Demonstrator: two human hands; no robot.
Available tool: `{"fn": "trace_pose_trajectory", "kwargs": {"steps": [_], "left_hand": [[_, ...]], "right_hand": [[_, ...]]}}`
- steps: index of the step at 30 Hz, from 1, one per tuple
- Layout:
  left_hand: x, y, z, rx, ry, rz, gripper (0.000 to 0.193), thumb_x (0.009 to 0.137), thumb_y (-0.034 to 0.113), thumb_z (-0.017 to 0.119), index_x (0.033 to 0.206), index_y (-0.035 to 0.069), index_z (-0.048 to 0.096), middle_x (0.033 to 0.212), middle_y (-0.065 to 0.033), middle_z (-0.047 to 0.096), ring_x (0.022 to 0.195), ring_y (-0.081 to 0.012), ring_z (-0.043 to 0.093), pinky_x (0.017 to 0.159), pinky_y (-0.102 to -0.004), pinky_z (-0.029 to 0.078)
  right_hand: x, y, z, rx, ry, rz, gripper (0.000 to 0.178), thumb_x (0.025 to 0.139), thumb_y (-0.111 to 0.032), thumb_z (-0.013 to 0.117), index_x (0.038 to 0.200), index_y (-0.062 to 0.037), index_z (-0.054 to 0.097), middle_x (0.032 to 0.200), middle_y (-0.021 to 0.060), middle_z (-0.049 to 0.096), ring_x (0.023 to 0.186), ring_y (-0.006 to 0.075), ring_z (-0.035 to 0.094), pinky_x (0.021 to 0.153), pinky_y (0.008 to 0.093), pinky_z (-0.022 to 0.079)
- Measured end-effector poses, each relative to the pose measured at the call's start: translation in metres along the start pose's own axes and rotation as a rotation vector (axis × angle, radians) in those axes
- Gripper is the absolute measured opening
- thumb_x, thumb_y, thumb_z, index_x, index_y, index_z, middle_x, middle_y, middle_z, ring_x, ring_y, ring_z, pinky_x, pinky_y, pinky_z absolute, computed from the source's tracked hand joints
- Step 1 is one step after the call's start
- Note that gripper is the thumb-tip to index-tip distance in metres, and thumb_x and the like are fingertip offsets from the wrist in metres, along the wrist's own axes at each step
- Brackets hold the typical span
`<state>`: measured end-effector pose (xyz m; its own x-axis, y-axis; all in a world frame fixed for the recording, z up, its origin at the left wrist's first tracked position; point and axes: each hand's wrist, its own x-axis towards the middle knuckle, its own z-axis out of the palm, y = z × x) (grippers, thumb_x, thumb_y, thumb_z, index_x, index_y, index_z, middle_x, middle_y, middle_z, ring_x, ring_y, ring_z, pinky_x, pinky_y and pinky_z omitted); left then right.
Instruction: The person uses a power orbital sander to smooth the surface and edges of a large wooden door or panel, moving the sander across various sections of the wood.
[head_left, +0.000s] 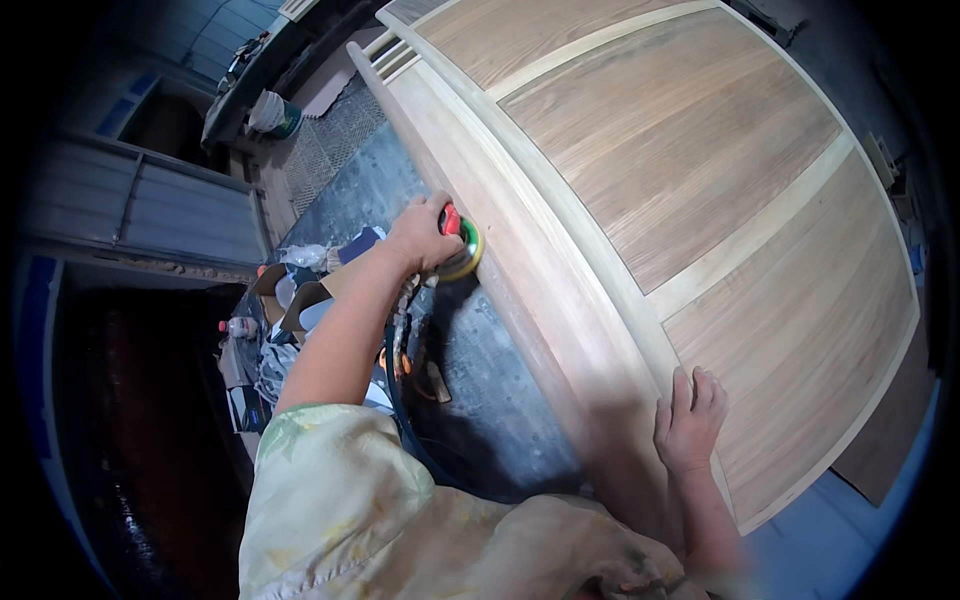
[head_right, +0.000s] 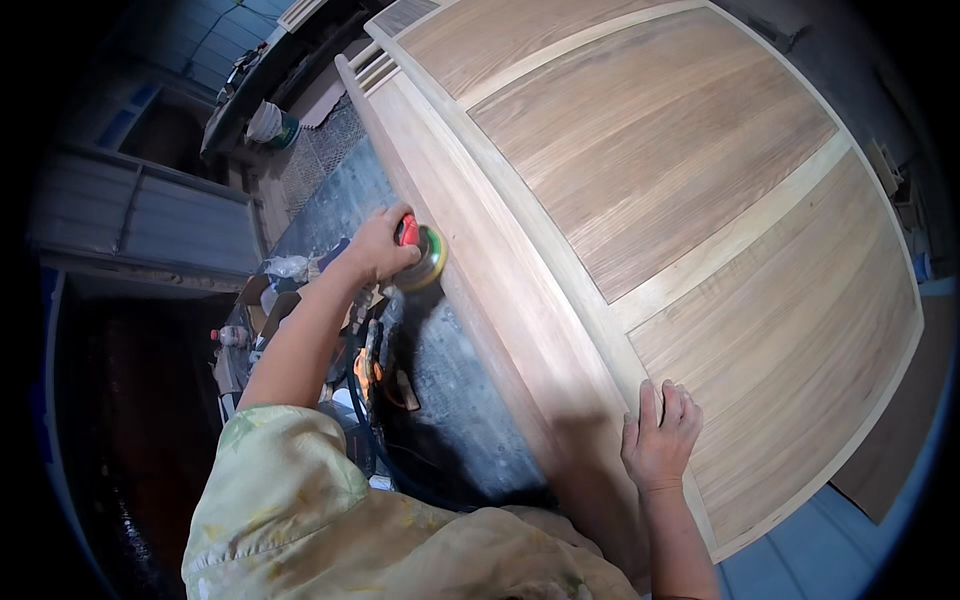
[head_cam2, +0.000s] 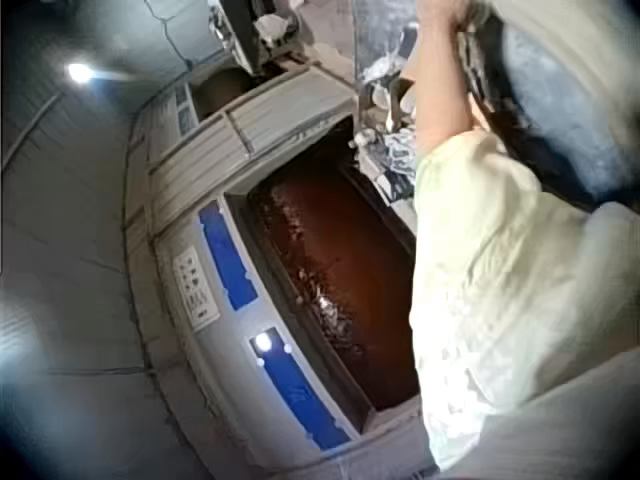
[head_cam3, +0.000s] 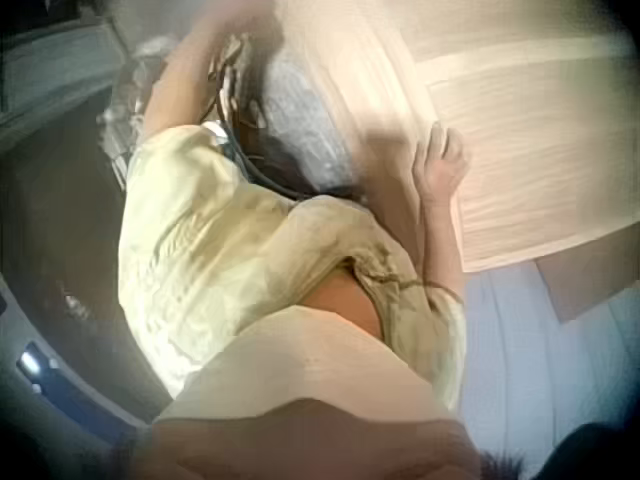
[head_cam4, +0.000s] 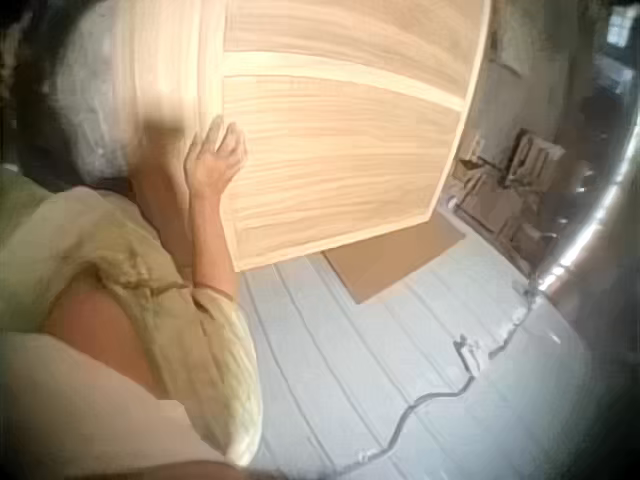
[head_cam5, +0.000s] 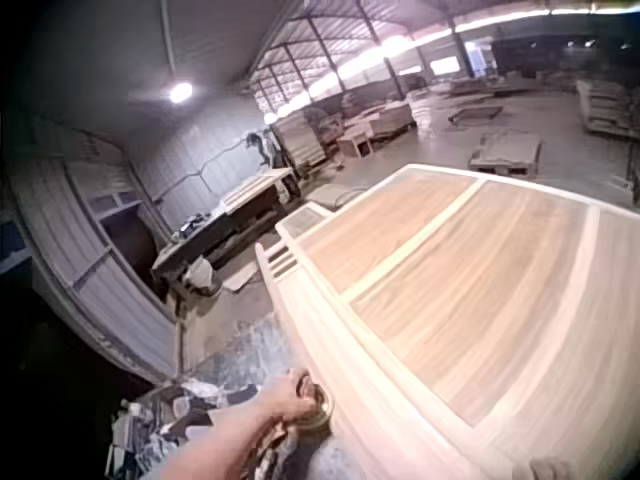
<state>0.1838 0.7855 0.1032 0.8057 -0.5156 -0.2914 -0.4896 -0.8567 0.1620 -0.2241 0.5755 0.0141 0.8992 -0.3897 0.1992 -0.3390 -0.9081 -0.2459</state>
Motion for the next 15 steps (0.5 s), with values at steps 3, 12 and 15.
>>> {"fn": "trace_pose_trajectory", "kwargs": {"steps": [3,12,15], "left_hand": [[-0.004,0.020,-0.004,-0.029,-0.031,0.012,0.064,0.066,0.026,0.066,0.125,0.007,0.053,0.119,-0.0265,0.055,0.112,-0.0406,0.055,0.096,-0.0406,0.046],[-0.030,0.035,0.036,-0.197,0.128,0.052,0.062,0.067,0.027,0.067,0.125,0.011,0.050,0.116,-0.0241,0.053,0.106,-0.0427,0.057,0.094,-0.0436,0.047],[0.006,0.010,0.022,-0.182,0.179,-0.117,0.064,0.068,0.028,0.067,0.127,0.009,0.050,0.122,-0.0237,0.052,0.112,-0.0416,0.055,0.098,-0.0428,0.045]], "right_hand": [[0.000,-0.003,-0.002,-0.011,0.003,0.017,0.051,0.079,-0.019,0.064,0.127,-0.0067,0.054,0.128,0.0183,0.045,0.117,0.0393,0.042,0.097,0.0528,0.034],[-0.003,0.000,0.000,0.002,-0.035,0.029,0.053,0.079,-0.021,0.063,0.129,-0.0071,0.053,0.131,0.0195,0.043,0.119,0.0405,0.040,0.100,0.0552,0.032],[-0.004,0.000,0.001,0.004,-0.034,0.024,0.051,0.079,-0.021,0.062,0.128,-0.0059,0.053,0.130,0.0202,0.043,0.119,0.0415,0.040,0.099,0.0564,0.032]]}}
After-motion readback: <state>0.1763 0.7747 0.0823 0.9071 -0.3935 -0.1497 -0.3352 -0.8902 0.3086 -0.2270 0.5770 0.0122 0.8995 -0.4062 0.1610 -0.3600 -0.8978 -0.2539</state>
